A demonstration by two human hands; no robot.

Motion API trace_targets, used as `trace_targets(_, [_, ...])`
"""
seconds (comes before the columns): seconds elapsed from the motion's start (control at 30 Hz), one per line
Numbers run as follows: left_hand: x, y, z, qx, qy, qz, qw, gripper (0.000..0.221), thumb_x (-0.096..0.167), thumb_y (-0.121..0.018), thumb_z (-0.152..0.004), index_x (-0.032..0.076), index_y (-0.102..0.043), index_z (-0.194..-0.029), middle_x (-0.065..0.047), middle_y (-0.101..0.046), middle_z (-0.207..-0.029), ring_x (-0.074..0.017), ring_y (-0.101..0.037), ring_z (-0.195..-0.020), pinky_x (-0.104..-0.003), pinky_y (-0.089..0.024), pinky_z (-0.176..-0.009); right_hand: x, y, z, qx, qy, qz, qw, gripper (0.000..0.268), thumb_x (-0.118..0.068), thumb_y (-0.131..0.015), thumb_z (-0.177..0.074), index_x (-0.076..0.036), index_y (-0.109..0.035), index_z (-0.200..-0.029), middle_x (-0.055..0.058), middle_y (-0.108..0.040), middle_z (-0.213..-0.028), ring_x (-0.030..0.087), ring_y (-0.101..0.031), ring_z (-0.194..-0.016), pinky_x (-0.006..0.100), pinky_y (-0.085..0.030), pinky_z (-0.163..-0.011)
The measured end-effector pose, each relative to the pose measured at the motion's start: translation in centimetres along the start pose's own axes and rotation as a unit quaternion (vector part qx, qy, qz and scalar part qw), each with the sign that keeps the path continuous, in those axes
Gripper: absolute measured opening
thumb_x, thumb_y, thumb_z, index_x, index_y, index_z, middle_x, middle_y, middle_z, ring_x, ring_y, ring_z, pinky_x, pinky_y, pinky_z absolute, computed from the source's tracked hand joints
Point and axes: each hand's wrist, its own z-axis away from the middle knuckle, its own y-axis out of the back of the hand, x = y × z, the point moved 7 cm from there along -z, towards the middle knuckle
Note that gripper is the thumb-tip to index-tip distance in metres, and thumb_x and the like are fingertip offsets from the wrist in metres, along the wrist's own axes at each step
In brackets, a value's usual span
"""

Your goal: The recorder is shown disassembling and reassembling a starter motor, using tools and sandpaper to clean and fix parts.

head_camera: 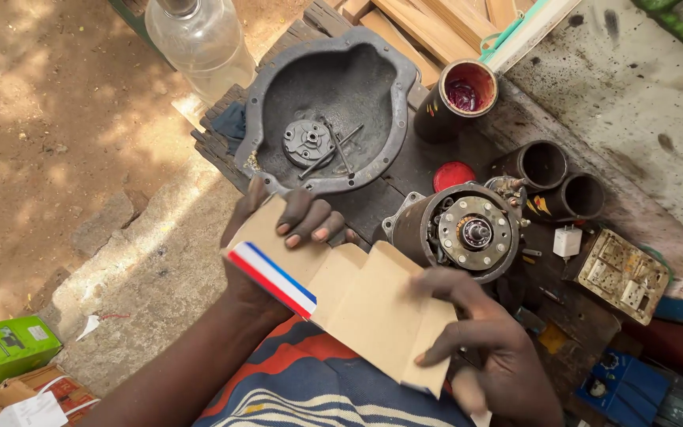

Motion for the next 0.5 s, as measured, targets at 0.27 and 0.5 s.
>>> trace_targets(0.27, [1.0, -4.5, 1.9, -0.045, -0.074, -0.001, 0.996, 0.042, 0.041, -0.049, -0.096, 0.013, -0.037, -0.067, -0.003, -0.039, -0.072, -0.0201, -0.047, -0.089, -0.043, -0.039, -0.115, 0.7, -2.2, -0.3, 0.241, -0.065, -0.004, 0.968, 0.027, -0.012, -0.088, -0.071, -0.006, -0.071, -0.091, 0.018, -0.034, -0.162, 0.036, -0.043, -0.147, 0.048, -0.043, -0.114])
trace_targets(0.5, [3.4, -6.6, 3.0, -0.014, -0.02, -0.04, 0.999, 0.031, 0.032, -0.059, -0.089, 0.007, -0.051, -0.073, -0.01, -0.058, -0.089, -0.0271, -0.057, -0.115, -0.047, -0.033, -0.125, 4.3, -1.6, 2.0, 0.282, -0.157, -0.259, 0.91, 0.046, 0.005, -0.082, -0.078, -0.002, -0.067, -0.12, 0.024, -0.061, -0.13, 0.029, -0.063, -0.12, 0.043, -0.055, -0.099])
